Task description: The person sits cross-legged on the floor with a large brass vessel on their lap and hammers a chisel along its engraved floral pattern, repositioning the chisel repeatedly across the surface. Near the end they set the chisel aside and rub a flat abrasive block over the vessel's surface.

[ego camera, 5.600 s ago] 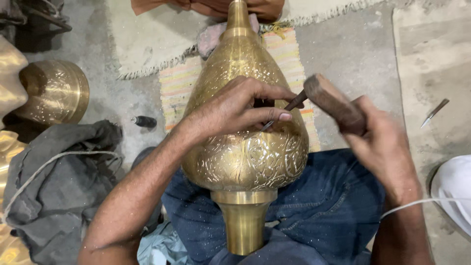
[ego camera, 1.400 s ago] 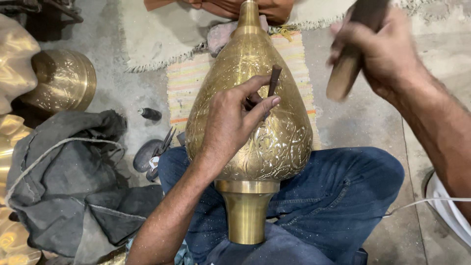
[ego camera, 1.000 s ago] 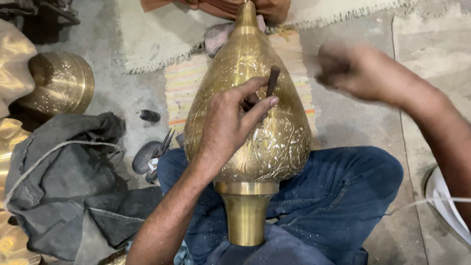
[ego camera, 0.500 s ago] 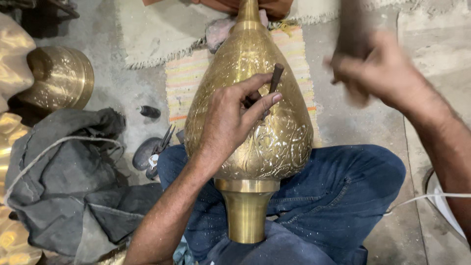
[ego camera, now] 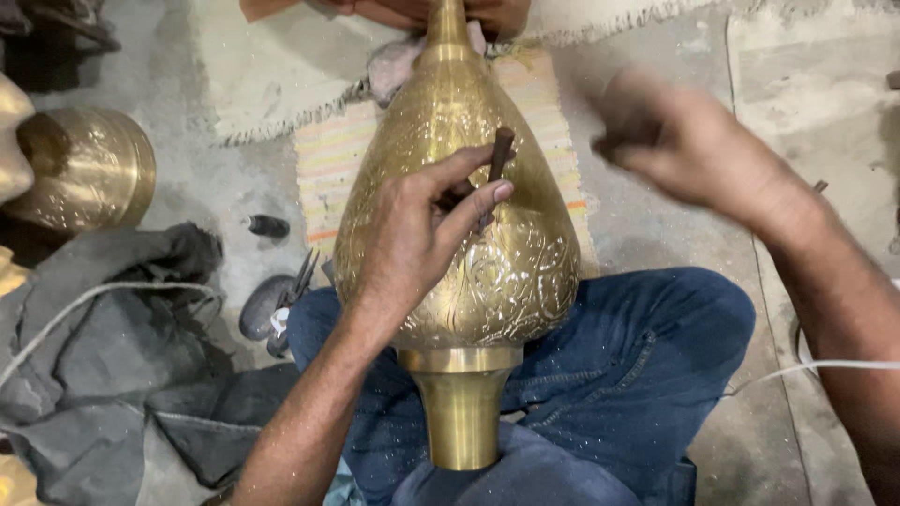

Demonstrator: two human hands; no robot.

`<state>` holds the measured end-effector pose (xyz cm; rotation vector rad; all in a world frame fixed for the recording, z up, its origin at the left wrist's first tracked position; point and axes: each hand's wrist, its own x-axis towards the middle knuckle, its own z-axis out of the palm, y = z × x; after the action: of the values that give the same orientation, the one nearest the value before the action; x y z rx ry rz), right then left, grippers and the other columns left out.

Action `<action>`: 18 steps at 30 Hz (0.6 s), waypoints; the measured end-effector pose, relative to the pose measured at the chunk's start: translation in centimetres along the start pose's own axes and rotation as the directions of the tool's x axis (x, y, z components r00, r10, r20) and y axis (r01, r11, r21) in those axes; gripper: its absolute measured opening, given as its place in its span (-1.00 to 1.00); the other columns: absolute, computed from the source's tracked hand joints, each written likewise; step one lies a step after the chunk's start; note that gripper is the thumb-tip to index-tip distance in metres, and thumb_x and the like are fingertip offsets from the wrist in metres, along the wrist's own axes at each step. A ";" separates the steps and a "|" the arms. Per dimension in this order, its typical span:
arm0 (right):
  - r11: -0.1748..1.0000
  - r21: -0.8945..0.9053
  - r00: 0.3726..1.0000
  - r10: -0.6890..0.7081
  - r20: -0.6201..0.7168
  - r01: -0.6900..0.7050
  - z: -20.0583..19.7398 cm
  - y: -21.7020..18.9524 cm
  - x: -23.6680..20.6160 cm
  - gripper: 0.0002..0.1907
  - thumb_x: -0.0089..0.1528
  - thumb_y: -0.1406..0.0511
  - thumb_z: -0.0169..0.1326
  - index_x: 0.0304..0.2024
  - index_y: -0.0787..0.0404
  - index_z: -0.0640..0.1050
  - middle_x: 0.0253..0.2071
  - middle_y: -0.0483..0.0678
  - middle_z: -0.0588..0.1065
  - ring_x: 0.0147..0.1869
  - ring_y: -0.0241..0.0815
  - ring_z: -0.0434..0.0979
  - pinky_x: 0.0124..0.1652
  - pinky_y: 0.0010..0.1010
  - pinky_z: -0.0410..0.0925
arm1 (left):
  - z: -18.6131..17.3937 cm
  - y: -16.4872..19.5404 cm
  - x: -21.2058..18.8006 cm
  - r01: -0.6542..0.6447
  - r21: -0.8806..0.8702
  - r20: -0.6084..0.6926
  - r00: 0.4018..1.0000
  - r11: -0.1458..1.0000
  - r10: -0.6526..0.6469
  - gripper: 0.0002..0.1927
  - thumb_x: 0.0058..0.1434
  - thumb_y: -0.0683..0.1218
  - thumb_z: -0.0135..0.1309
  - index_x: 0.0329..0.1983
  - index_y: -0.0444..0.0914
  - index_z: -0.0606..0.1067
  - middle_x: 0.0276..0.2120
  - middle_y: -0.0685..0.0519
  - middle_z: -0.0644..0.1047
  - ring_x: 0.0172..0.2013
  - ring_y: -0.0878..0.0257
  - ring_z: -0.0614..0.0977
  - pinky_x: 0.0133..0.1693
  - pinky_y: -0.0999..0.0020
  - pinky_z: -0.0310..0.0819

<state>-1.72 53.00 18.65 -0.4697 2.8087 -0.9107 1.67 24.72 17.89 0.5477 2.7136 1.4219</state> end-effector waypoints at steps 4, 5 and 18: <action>0.985 0.172 0.996 0.014 -0.083 0.000 0.3 -0.3 -0.9 -0.65 0.27 0.31 0.22 0.05 0.24 0.43 -0.29 0.09 0.54 -0.19 0.01 0.62 -0.22 -0.17 0.53 | -0.1 0.3 -0.1 0.090 -0.022 0.032 0.996 0.996 -0.089 -0.57 0.27 0.04 0.21 0.14 -0.24 0.56 -0.28 -0.05 0.72 -0.35 0.27 0.77 -0.29 0.33 0.73; 0.998 0.062 0.998 0.019 -0.056 -0.015 0.4 -0.3 -1.1 -0.67 0.26 0.32 0.23 0.02 0.24 0.44 -0.31 0.09 0.55 -0.21 0.00 0.63 -0.22 -0.15 0.52 | -0.2 0.5 -0.2 0.143 -0.033 0.044 0.989 0.989 -0.142 -0.55 0.25 0.04 0.20 0.16 -0.23 0.56 -0.31 -0.04 0.73 -0.37 0.27 0.77 -0.30 0.33 0.73; 0.991 -0.037 0.992 0.126 -0.017 -0.126 1.4 -0.5 -3.5 -0.78 0.33 0.31 0.14 -0.07 0.24 0.40 -0.32 0.09 0.58 -0.29 -0.10 0.65 -0.28 -0.23 0.57 | -0.9 2.1 -0.7 -0.089 0.028 -0.050 0.995 0.996 0.090 -0.59 0.34 0.01 0.22 0.15 -0.30 0.57 0.00 -0.12 0.68 -0.06 0.16 0.76 -0.02 0.23 0.66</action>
<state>2.06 53.05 18.04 -0.2876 2.8353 -0.8395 2.77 24.86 19.99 0.6512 2.7839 1.4429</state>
